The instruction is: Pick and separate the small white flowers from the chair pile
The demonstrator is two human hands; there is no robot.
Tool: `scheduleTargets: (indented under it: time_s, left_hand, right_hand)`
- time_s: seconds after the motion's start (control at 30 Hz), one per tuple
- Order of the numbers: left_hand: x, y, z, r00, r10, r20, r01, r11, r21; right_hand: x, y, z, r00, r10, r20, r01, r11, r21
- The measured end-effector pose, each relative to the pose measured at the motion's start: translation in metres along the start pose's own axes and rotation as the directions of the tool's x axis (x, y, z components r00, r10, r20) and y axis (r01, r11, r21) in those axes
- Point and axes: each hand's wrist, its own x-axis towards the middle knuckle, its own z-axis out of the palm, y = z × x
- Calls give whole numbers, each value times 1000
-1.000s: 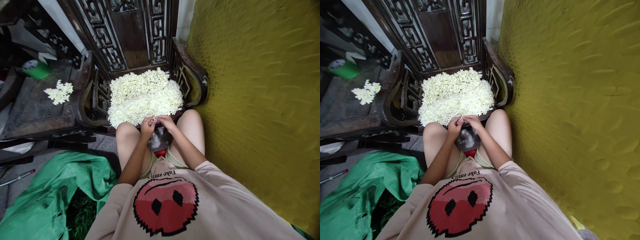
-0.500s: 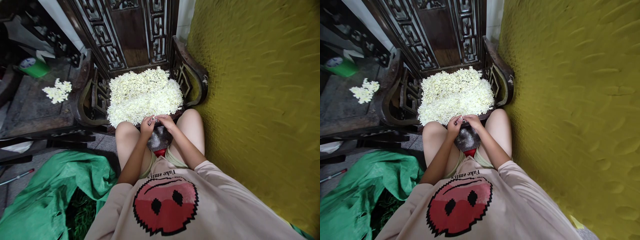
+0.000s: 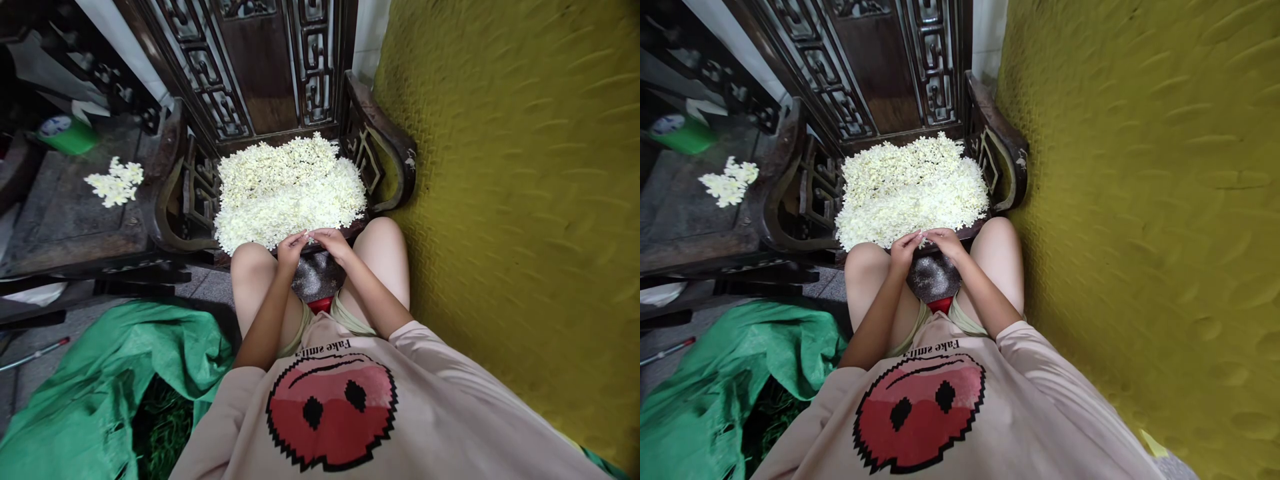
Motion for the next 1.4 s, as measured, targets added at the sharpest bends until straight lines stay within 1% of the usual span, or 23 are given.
scheduleTargets:
  time_s: [0.17, 0.27, 0.53, 0.77, 0.93, 1.03, 1.13, 1.27, 1.33, 1.4]
  left_hand:
    - [1, -2, 0, 999, -53, 8, 53, 997, -48]
    - [0, -2, 0, 998, -67, -6, 66, 995, -73]
    - [1, -3, 0, 996, -89, -1, 88, 989, -118]
    - [-1, 2, -1, 986, -164, 32, 167, 962, -215]
    - [-3, 5, 0, 983, -179, 38, 183, 949, -258]
    - [-2, 4, 0, 984, -177, 27, 178, 951, -251]
    - [-1, 2, 0, 989, -146, -5, 142, 967, -210]
    - [-2, 1, 2, 998, -48, -39, 43, 991, -123]
    - [-3, 3, 2, 997, 37, -63, -39, 999, -30]
    - [-6, 7, 2, 982, 169, -88, -158, 979, 128]
  right_hand:
    - [0, 2, -1, 1000, -17, 10, 17, 1000, 14]
    - [1, 2, -1, 1000, -7, 12, 7, 1000, -6]
    - [3, 4, -2, 999, -23, 30, 22, 999, 41]
    - [3, 4, -2, 999, -21, 45, 19, 998, 56]
    - [3, 5, -2, 998, -30, 63, 28, 999, 34]
    - [3, 6, -2, 997, -35, 65, 32, 999, 40]
    - [3, 6, -2, 997, -36, 63, 34, 999, 39]
    - [3, 5, -1, 997, -42, 60, 40, 999, 27]
    - [2, 4, 0, 998, -38, 54, 37, 999, 22]
    - [1, 3, 0, 998, -27, 48, 26, 1000, 15]
